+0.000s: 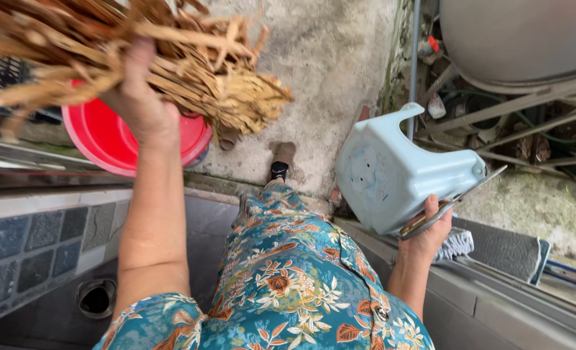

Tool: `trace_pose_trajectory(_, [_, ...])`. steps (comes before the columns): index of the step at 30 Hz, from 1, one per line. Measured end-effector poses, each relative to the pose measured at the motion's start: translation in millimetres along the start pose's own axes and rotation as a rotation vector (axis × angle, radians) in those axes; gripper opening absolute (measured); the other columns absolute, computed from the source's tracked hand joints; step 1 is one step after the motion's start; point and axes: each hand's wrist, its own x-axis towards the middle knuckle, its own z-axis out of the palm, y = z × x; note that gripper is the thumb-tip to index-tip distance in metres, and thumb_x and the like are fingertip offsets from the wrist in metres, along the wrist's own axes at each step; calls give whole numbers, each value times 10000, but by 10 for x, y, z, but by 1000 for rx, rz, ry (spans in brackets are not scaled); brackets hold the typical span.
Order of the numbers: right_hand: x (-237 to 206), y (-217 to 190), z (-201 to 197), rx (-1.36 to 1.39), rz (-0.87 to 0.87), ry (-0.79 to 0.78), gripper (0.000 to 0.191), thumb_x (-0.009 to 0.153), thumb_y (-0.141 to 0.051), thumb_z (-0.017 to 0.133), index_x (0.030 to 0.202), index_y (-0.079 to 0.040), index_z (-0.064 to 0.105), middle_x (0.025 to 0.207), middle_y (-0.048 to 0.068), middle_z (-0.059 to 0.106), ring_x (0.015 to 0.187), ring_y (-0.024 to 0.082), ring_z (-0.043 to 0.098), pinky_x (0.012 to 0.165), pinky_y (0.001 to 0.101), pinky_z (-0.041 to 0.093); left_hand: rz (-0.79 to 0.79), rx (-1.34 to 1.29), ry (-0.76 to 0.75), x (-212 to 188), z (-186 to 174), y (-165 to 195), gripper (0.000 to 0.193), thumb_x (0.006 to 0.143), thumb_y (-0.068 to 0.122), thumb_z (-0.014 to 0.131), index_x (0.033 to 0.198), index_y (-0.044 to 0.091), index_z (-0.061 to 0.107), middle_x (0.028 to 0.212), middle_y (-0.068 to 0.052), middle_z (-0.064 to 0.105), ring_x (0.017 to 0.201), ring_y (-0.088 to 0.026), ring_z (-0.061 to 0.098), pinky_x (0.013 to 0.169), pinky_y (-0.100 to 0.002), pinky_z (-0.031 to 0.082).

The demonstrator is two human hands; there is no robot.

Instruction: The person carries a bundle of dried plant material and a small stool from an indoor tiled area to an outdoor concrete space. They sit on the ground and use scissors to cut the dried material into smaller pieces, placing the cut pieces on the floor.

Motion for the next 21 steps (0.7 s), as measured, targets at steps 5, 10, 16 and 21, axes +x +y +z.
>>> trace_pose_trajectory(5, [209, 74, 210, 32, 16, -56, 446, 982, -40, 659, 1398, 15, 510, 1343, 138, 631, 1216, 268, 661, 1069, 422, 560, -168, 118, -174, -280, -54, -566, 643, 962, 43, 748, 1500, 98, 400, 1468, -153, 557, 1332, -310, 601, 1121, -455, 541])
trace_pose_trajectory(10, [651, 384, 625, -16, 23, -101, 459, 984, -51, 656, 1416, 12, 515, 1364, 121, 636, 1245, 248, 643, 1093, 398, 525, -329, -196, -405, -355, 77, -1150, 587, 954, -36, 668, 1431, 160, 388, 1446, -95, 535, 1284, -305, 605, 1025, -467, 581])
trace_pose_trajectory(16, [1375, 977, 1383, -55, 78, -94, 465, 977, -71, 631, 1423, -14, 512, 1346, 112, 641, 1208, 248, 650, 1038, 404, 541, -631, -493, -328, 193, 343, -1598, 556, 913, -72, 663, 1415, 63, 466, 1413, -132, 565, 1229, -286, 649, 1005, -484, 626])
trace_pose_trajectory(21, [2021, 1455, 2107, 7, 128, -88, 478, 945, -100, 598, 1412, -73, 497, 1305, 95, 659, 1162, 248, 680, 971, 409, 587, -351, -161, -541, 939, 531, -1926, 517, 912, -104, 727, 1378, 20, 540, 1323, -131, 652, 1158, -250, 687, 980, -447, 622])
